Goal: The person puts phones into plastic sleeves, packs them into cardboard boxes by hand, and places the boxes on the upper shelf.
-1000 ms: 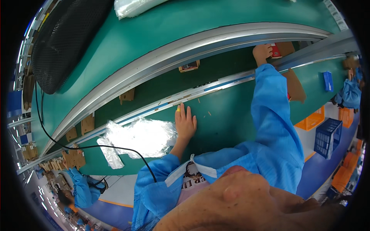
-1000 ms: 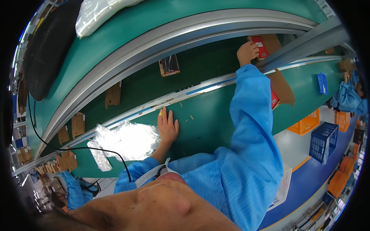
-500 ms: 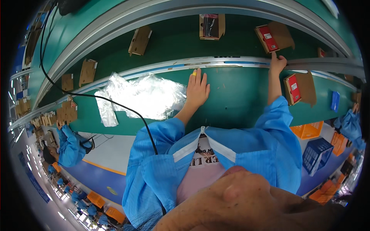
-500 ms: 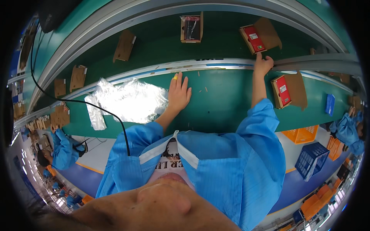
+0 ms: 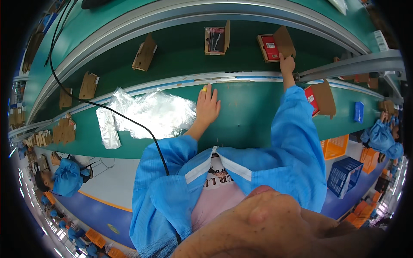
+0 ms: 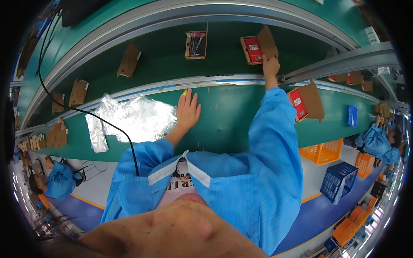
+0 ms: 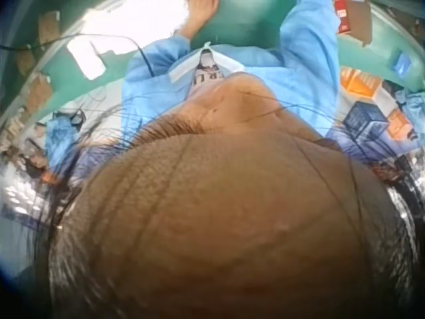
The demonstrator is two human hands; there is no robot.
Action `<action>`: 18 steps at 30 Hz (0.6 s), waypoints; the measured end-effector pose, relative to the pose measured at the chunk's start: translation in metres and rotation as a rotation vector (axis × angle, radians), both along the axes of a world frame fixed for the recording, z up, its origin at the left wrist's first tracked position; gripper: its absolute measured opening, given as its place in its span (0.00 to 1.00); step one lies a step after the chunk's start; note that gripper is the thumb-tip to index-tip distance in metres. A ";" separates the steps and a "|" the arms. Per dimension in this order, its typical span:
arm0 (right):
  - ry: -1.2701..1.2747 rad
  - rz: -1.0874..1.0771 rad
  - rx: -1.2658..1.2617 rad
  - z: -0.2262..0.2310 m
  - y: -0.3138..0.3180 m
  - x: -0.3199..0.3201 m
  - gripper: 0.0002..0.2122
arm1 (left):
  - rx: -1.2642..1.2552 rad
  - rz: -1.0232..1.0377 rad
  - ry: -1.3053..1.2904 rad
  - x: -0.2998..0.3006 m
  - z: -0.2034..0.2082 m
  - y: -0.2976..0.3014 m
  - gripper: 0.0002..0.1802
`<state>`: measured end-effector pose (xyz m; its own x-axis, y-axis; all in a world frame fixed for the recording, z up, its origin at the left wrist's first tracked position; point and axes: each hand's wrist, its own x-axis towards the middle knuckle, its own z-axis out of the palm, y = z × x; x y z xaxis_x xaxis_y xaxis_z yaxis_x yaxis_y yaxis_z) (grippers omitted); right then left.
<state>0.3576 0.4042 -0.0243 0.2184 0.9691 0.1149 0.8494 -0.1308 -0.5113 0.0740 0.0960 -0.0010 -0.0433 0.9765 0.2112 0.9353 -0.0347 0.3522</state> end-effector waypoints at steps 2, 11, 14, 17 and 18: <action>0.012 0.138 0.134 0.008 -0.020 0.006 0.17 | 0.009 -0.025 -0.012 0.004 0.001 0.005 0.27; -0.315 0.520 0.317 0.077 -0.232 -0.017 0.27 | 0.099 -0.021 0.009 0.003 -0.005 0.005 0.26; -0.411 0.665 0.361 0.078 -0.275 -0.037 0.26 | 0.106 -0.030 0.010 0.001 -0.008 0.002 0.25; -0.432 0.708 0.412 0.069 -0.295 -0.048 0.25 | 0.146 -0.036 0.022 0.002 -0.011 0.003 0.24; -0.421 0.717 0.371 0.071 -0.300 -0.045 0.25 | 0.153 -0.043 0.010 0.003 -0.012 0.002 0.24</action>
<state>0.3131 0.1039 0.0465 -0.5532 0.7411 0.3805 0.7895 0.6122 -0.0445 0.0772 0.0982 -0.0129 0.0013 0.9338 0.3578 0.9353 -0.1277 0.3299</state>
